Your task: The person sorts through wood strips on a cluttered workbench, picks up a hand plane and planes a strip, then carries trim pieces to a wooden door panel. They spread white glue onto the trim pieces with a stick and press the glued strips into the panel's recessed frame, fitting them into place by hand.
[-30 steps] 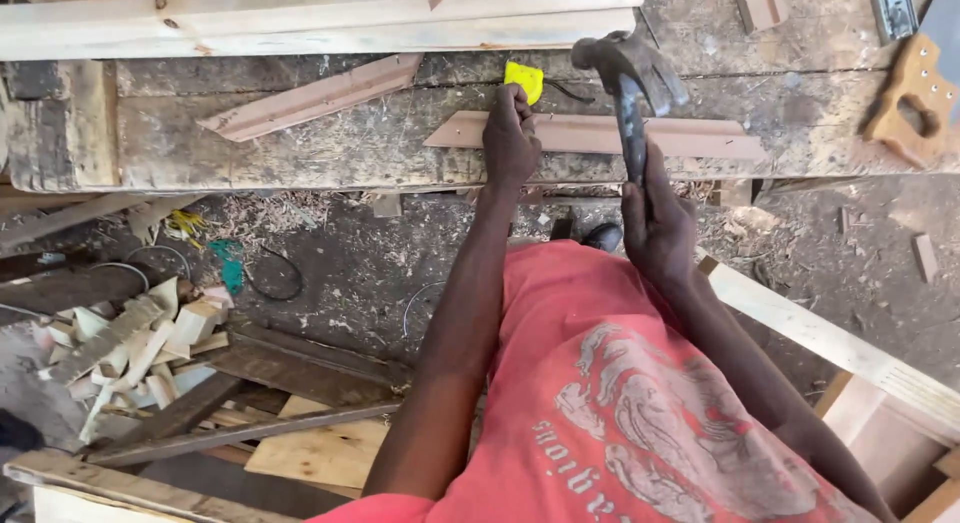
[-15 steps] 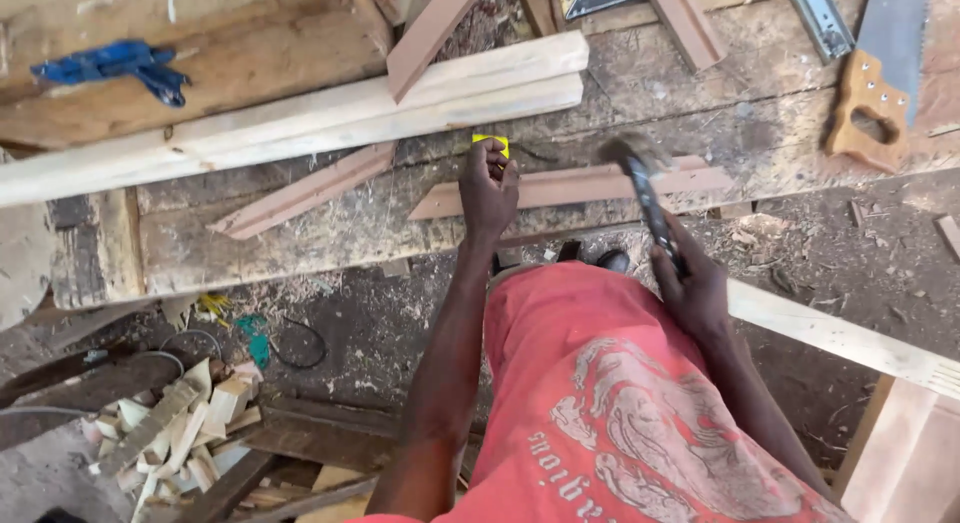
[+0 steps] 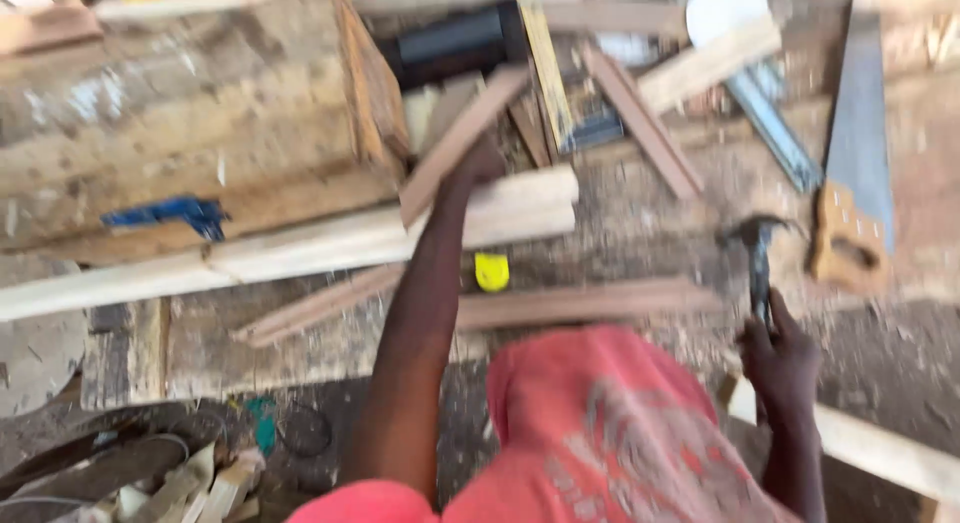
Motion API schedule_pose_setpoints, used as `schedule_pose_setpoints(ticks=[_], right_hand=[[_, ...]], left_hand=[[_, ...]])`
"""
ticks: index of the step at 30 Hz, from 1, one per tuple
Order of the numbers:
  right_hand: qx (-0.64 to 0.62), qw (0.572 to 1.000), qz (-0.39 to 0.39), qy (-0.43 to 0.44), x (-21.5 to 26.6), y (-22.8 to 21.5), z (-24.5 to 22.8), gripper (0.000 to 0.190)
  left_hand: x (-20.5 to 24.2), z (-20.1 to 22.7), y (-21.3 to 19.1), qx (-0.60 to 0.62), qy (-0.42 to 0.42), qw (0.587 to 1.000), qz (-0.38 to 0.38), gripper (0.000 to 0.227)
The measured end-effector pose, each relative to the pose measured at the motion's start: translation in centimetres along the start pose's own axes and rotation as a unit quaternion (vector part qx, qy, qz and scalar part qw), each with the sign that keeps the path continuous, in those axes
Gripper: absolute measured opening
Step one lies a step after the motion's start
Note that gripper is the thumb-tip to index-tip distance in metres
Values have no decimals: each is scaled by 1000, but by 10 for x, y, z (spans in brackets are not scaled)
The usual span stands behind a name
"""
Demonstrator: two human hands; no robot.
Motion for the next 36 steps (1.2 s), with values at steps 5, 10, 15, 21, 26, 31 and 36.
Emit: schedule_pose_setpoints(ticks=[5,10,15,21,26,31,36], right_hand=[[80,995,-66,-1,-35,-14,-37,60],[103,989,-107,17,-63,-15,-55,60],[19,993,-120,9,-77,-8,-64,36],[35,993,-36,-108,-130,38,47,39],[11,974,-28,-223,-148,47,72,42],[-5,971,-12,-240,-159,48,81,40],[-113,972,-63,-194,-159,41,59,38]], left_hand=[[83,69,-63,-6,-44,998,-53,80],[60,45,-38,15,-65,997,29,82],[43,25,-24,-42,-200,960,-194,30],[40,18,-1,-86,-252,962,-62,24],[50,25,-14,-51,-233,970,-44,14],[62,34,-22,234,-142,962,15,18],[64,33,-29,232,-147,961,42,11]])
Point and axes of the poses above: each hand's wrist, its own x-axis away from the middle knuckle, its own y-axis out of the palm, z = x × y, the point moved 2 cm from there along -x, towards the middle knuckle, and after that the axes turned 3 degrees about x, right-handed, at the moved point
